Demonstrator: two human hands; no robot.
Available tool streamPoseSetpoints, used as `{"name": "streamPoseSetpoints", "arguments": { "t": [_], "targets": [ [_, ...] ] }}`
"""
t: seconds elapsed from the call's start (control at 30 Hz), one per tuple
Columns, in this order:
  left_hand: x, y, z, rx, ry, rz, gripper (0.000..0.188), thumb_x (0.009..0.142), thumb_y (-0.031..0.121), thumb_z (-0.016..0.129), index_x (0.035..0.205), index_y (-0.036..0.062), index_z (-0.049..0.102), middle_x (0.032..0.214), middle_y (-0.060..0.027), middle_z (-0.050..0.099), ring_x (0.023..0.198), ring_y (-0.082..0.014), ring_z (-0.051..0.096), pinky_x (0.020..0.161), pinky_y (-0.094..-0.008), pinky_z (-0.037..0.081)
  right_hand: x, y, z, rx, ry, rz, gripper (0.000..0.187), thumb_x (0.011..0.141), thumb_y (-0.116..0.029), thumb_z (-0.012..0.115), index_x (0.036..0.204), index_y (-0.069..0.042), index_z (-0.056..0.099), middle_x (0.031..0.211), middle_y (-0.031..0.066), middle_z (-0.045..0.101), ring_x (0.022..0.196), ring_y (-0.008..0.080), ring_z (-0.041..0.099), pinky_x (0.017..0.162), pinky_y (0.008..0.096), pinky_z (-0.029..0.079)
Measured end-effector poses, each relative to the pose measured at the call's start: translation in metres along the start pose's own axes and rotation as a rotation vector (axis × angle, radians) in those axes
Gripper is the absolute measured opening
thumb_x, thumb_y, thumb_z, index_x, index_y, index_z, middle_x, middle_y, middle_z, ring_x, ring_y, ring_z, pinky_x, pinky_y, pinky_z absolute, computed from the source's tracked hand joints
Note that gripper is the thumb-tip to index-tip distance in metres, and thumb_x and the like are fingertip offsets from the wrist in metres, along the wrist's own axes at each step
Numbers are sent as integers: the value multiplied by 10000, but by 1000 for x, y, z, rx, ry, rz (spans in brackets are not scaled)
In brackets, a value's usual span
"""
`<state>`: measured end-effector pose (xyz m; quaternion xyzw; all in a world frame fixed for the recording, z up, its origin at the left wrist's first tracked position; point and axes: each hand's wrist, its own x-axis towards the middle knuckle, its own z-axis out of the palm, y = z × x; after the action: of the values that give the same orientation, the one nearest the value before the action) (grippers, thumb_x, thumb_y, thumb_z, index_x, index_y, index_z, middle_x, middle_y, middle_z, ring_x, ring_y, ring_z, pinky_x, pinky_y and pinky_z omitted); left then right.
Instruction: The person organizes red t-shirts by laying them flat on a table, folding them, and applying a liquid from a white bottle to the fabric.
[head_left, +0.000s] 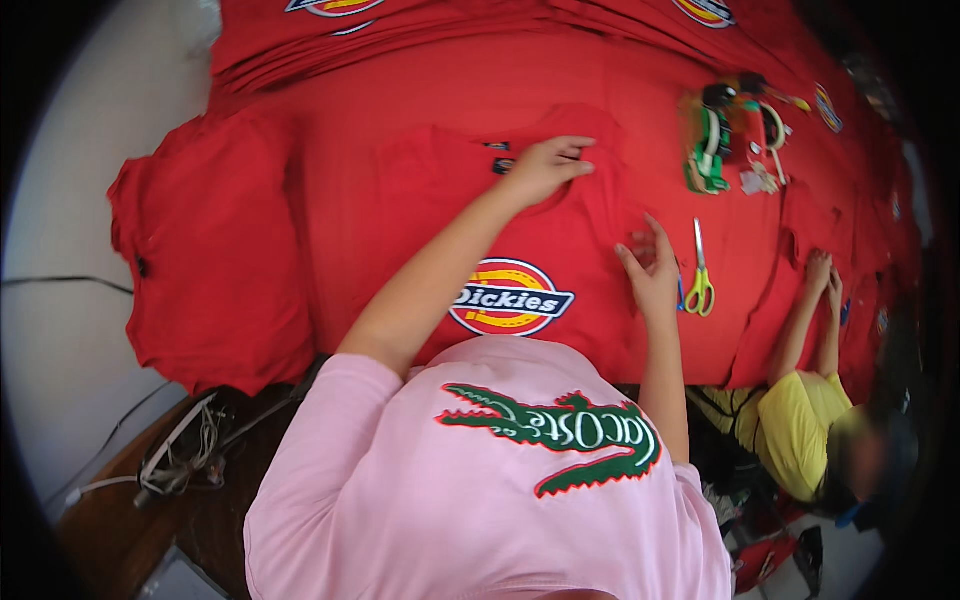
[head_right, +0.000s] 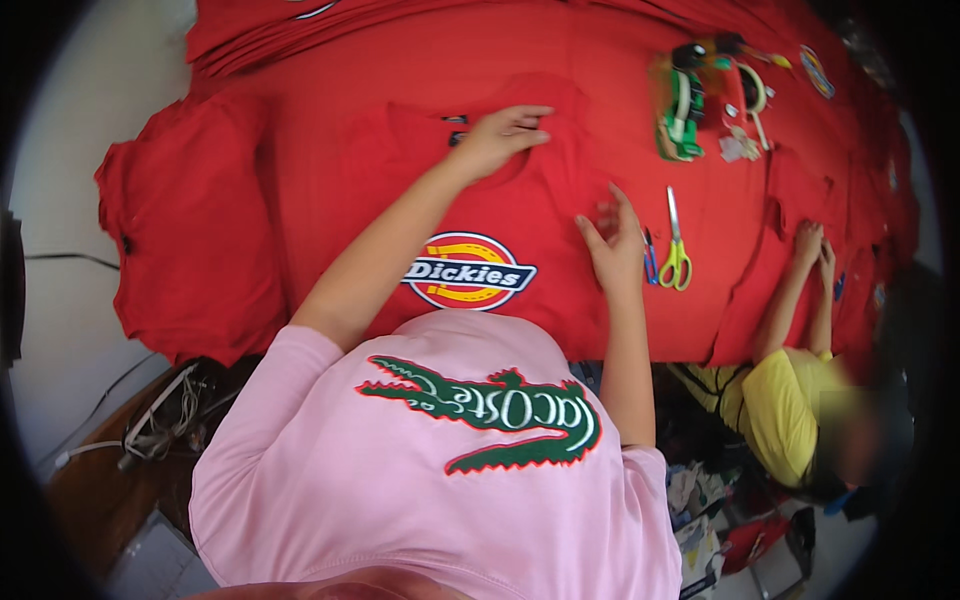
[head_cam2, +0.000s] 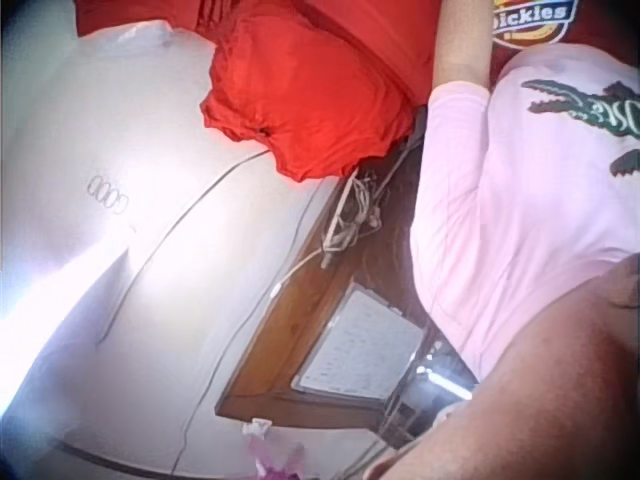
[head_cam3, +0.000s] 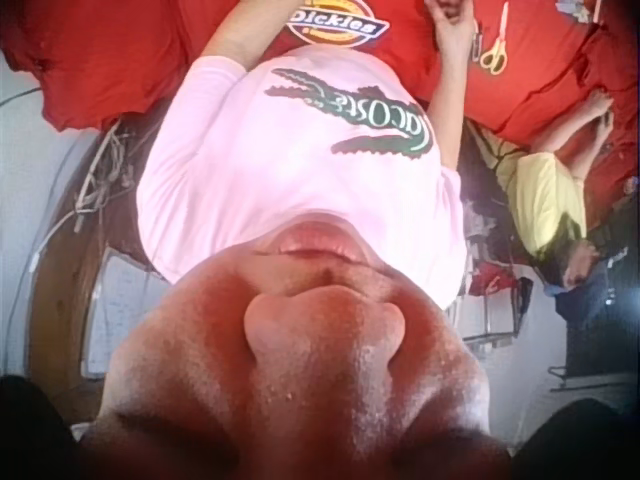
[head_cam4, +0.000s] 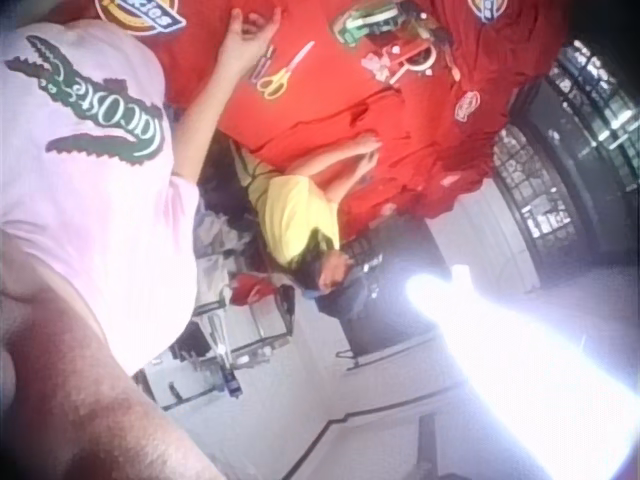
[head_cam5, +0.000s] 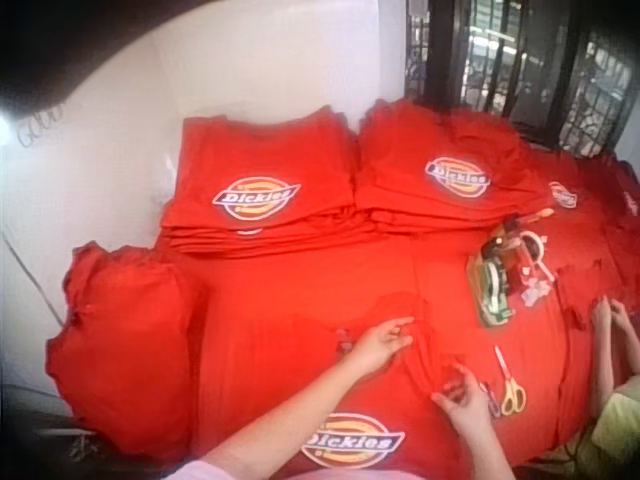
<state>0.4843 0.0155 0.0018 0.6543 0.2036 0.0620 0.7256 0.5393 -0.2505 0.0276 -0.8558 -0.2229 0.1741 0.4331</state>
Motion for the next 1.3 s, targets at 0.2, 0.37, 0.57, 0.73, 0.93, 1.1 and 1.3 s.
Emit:
{"name": "streamPoseSetpoints", "arguments": {
  "t": [0.2,0.37,0.57,0.73,0.93,1.1,1.3],
  "targets": [
    [-108,3,-72,660,238,274,357,969,150,677,1311,52,656,1320,-131,656,1263,-326,615,1120,-428,449,21,-41,7,-264,88,-395,395,970,-2,560,1360,-40,610,1323,200,634,1204,390,617,1031,445,499],
    [-147,-31,-119,1252,455,242,594,1005,319,603,1541,106,461,1630,-134,373,1525,-332,318,1257,-541,204,59,-22,60,-650,-7,-496,506,1051,-209,511,1545,-118,448,1596,166,422,1474,336,406,1207,525,320],
    [-125,-27,-131,1481,370,191,816,990,530,566,1646,132,287,1728,-117,198,1589,-368,170,1262,-604,118,115,-15,72,-814,41,-515,559,1091,-380,435,1623,-235,343,1694,113,285,1553,330,285,1237,600,233],
    [-92,-20,-143,1515,369,187,819,993,558,560,1647,147,287,1732,-120,185,1586,-380,170,1254,-632,90,130,-15,69,-919,69,-562,567,1087,-408,437,1622,-247,341,1691,126,289,1555,333,281,1238,610,215],
    [-156,-17,-136,1261,503,257,651,996,396,635,1538,85,454,1656,-165,337,1534,-367,295,1253,-587,157,39,-25,51,-683,149,-519,621,1017,-301,615,1577,-150,394,1646,170,350,1519,341,341,1217,577,249],
    [-313,-57,-127,766,811,11,434,948,216,719,1336,41,637,1334,-160,643,1274,-343,570,1135,-460,388,-103,30,1,-430,247,-260,433,897,-251,772,1254,-46,637,1260,184,646,1212,387,585,1039,486,441],
    [-366,-78,-130,752,693,19,478,893,280,783,1331,125,669,1175,-91,718,1180,-271,617,1150,-455,332,-154,99,-11,105,148,109,328,905,-163,823,1163,-35,667,920,25,571,830,112,567,753,260,505]
  ]
}}
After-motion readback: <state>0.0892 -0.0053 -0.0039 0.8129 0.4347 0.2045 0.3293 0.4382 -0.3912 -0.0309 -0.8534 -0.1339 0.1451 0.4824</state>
